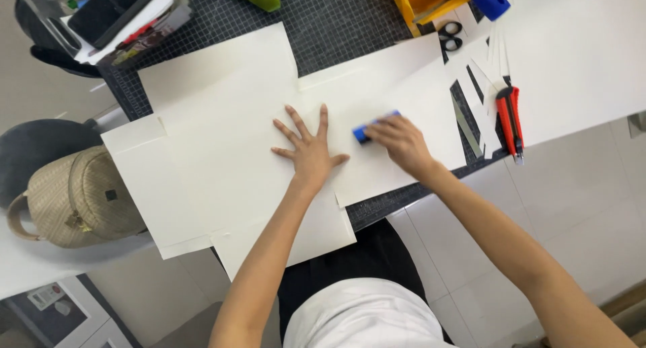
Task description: Applying adhesive to cardboard sheets using a scraper and roller, then folding and trimming the material.
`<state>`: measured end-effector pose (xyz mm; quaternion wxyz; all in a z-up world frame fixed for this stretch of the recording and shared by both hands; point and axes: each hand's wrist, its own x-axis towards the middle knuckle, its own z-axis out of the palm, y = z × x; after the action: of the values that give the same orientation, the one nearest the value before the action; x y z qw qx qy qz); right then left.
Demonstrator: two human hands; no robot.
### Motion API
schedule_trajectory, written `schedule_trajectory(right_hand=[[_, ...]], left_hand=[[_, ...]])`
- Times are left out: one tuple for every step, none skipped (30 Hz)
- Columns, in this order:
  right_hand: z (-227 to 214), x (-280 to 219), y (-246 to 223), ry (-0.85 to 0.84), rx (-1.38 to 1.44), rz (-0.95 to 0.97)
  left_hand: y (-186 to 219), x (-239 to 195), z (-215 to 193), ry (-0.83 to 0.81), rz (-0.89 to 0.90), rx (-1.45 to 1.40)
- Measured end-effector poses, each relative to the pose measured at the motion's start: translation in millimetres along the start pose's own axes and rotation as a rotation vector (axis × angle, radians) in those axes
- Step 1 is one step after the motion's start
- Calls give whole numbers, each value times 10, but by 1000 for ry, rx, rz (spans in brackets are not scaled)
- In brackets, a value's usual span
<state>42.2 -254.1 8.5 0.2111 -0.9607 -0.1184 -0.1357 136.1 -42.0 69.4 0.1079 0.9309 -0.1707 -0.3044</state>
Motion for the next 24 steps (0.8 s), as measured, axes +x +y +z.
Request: schedule_trajectory(right_hand=[[-43,-309,-88,5,39,31],[-64,-529,-174,4,35,34],[-82,-748,-259,14,-5,48],[-106,-988,-366,21,-46,69],[-146,-1083,-432,18,-51,78],[-162,-1145,-499,25,-73,61],[-179,-1205,-568,33,-94,45],[-167,-1217,-578,35,-97,49],[-154,-1226,-586,48,-111,32],[-147,-1213,-576,59,-127,13],[-138,-1155,-533,61,-131,14],[-127,-1128,-510,71,-140,-22],[-112,-1102,-488,80,-149,-58],[-84,-1109,-505,82,-148,-55],[-56,-1113,-521,95,-142,-40],[-50,-1134,-538,103,-134,-26],[-20,-1109,-611,99,-130,-23],[8,-1076,-659,119,-129,-20],[36,-1042,-709,139,-128,-17],[84,-1007,-816,137,-126,-13],[128,-970,-926,140,-114,-18],[184,-892,-996,149,-104,-31],[236,-863,-1041,153,-101,-34],[269,-859,-1101,152,-98,-33]], left_hand=[[-2,-13,0,14,6,0],[-5,-6,6,12,10,-1],[-8,5,13,23,11,11],[-11,6,31,28,15,23],[0,0,47,21,23,22],[-12,-2,39,29,29,16],[-24,-6,30,38,35,10],[-28,-20,38,37,39,12],[-32,-32,45,36,50,11],[-32,-27,39,38,60,8],[-28,3,32,39,64,8],[-35,1,51,42,65,12],[-44,0,73,46,67,16],[-53,4,84,44,67,19],[-61,9,93,47,72,23],[-59,-3,114,45,72,23],[-63,-13,115,39,70,23],[-51,0,112,47,74,29],[-40,11,109,54,79,34],[-51,7,121,49,78,36],[-62,2,130,39,81,41],[-71,29,113,39,81,46],[-70,38,97,44,78,49],[-62,29,98,36,78,47]])
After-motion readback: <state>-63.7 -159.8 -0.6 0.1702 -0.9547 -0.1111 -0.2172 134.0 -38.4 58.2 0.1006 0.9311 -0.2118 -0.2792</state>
